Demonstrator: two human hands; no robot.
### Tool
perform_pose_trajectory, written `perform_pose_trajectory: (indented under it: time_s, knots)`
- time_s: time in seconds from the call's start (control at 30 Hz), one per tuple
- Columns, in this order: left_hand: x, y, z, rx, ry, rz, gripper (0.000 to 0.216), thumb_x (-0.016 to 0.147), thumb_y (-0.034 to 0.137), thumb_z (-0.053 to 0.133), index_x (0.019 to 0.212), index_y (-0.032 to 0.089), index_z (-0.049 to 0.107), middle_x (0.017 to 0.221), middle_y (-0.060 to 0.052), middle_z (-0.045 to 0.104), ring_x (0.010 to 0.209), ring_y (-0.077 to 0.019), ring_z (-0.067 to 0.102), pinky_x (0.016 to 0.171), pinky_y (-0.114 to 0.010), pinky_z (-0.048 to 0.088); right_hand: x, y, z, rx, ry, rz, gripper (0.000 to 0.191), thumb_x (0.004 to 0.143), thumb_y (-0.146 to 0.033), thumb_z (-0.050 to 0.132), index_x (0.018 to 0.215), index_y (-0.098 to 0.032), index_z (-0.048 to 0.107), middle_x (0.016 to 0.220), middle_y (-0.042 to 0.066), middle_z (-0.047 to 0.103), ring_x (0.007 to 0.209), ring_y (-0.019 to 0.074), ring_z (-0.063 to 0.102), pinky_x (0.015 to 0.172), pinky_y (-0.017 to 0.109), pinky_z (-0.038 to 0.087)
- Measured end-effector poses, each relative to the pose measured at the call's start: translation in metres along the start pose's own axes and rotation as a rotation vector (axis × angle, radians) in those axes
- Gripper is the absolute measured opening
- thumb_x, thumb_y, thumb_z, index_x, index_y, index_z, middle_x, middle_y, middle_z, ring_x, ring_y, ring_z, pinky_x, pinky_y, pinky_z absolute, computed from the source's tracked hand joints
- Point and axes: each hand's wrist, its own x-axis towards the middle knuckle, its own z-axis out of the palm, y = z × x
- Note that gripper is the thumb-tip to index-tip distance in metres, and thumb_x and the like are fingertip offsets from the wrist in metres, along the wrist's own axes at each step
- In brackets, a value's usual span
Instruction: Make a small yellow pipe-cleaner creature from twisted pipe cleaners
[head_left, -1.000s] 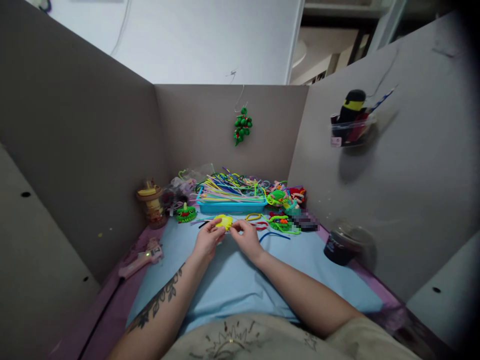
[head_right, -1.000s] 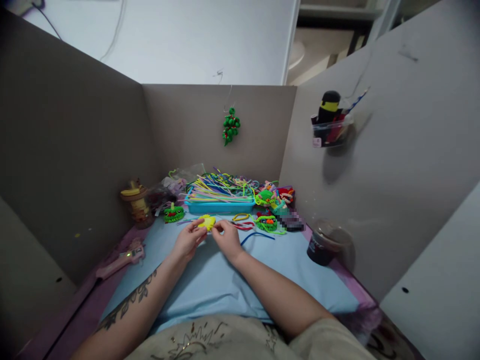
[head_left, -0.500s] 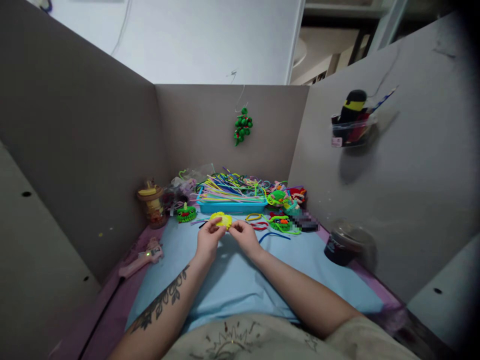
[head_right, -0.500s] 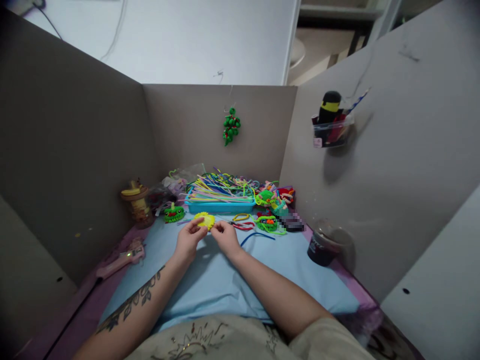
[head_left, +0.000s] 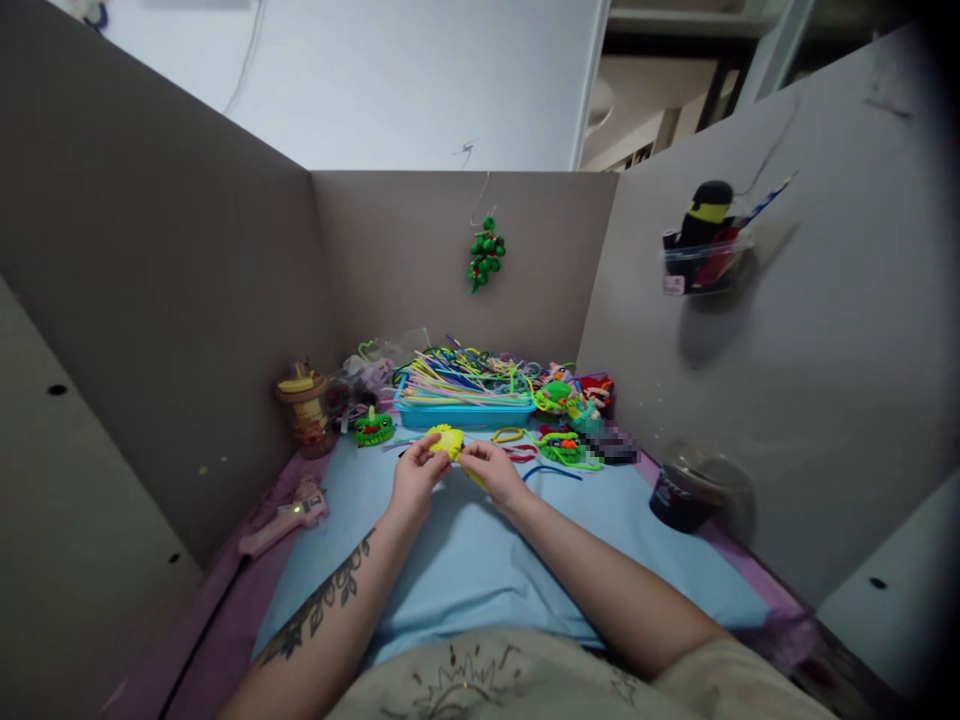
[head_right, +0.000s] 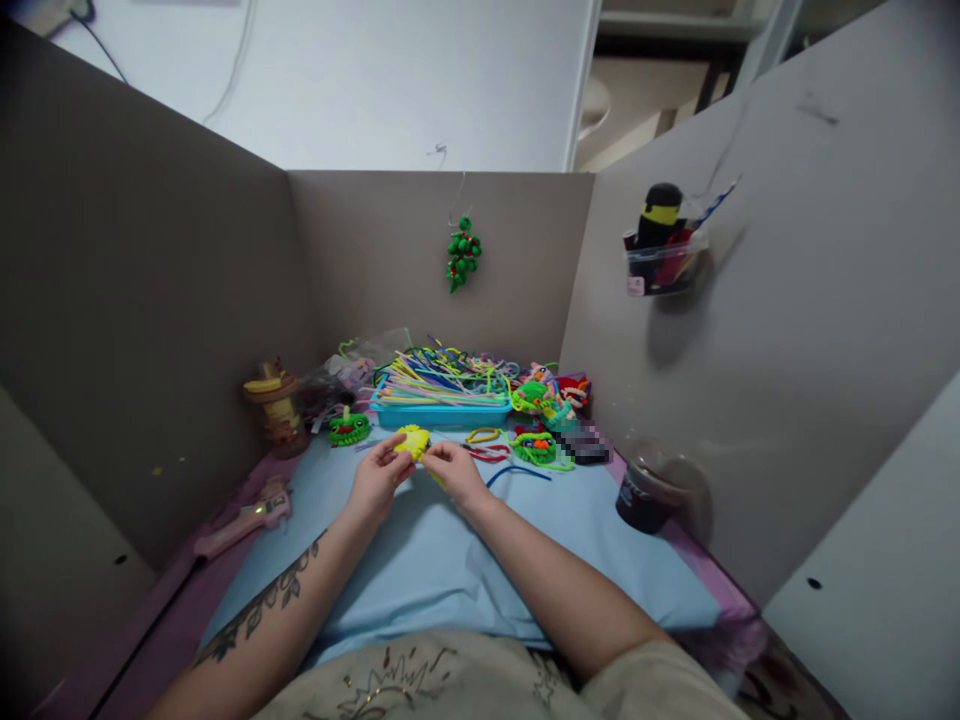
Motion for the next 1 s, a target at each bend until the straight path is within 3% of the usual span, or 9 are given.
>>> perform_pose_trajectory:
  time_s: [0.33,0.57,0.73,1.0]
  knots:
    - [0.0008,-0.0017,0.0002,0.055,-0.03,0.098,0.056,0.055,0.025,0.077,0.106,0.012,0.058,0.088,-0.008,0.065,0.076,-0.0151,0.062,0.071,-0.027,0.05,-0.0022,0.0088,0.0022,-0.165,0.051,-0.217,0.023,0.065,-0.033,0.065,0.072,-0.017,0.051,0.063,-0.004,0.05,0.058,0.0108,0.045,0.055,0.023,0.035]
    - [-0.0001,-0.0014,0.0018,0.134,-0.024,0.187,0.048,0.056,0.021,0.075,0.101,0.012,0.061,0.096,-0.009,0.066,0.078,-0.0144,0.061,0.073,-0.027,0.049,-0.0032,0.0061,0.0038,-0.159,0.122,-0.181,0.015,0.066,-0.028,0.062,0.068,-0.016,0.054,0.059,-0.004,0.052,0.054,0.0102,0.044,0.053,0.023,0.033]
    - [-0.0001,-0.0032,0.0017,0.163,-0.019,0.189,0.047,0.058,0.023,0.074,0.102,0.013,0.061,0.096,-0.009,0.066,0.075,-0.0143,0.061,0.069,-0.027,0.05,-0.0045,0.0034,0.0068,-0.047,0.112,-0.176,0.017,0.064,-0.027,0.063,0.074,-0.017,0.054,0.06,-0.005,0.052,0.053,0.0101,0.045,0.052,0.022,0.033]
    - [0.0,-0.0044,0.001,0.167,-0.03,0.206,0.045,0.059,0.023,0.074,0.101,0.013,0.061,0.089,-0.007,0.067,0.073,-0.0138,0.061,0.069,-0.026,0.049,-0.0051,0.001,0.0052,-0.06,0.104,-0.185,0.013,0.064,-0.027,0.061,0.067,-0.017,0.053,0.058,-0.004,0.051,0.053,0.0101,0.045,0.052,0.023,0.033]
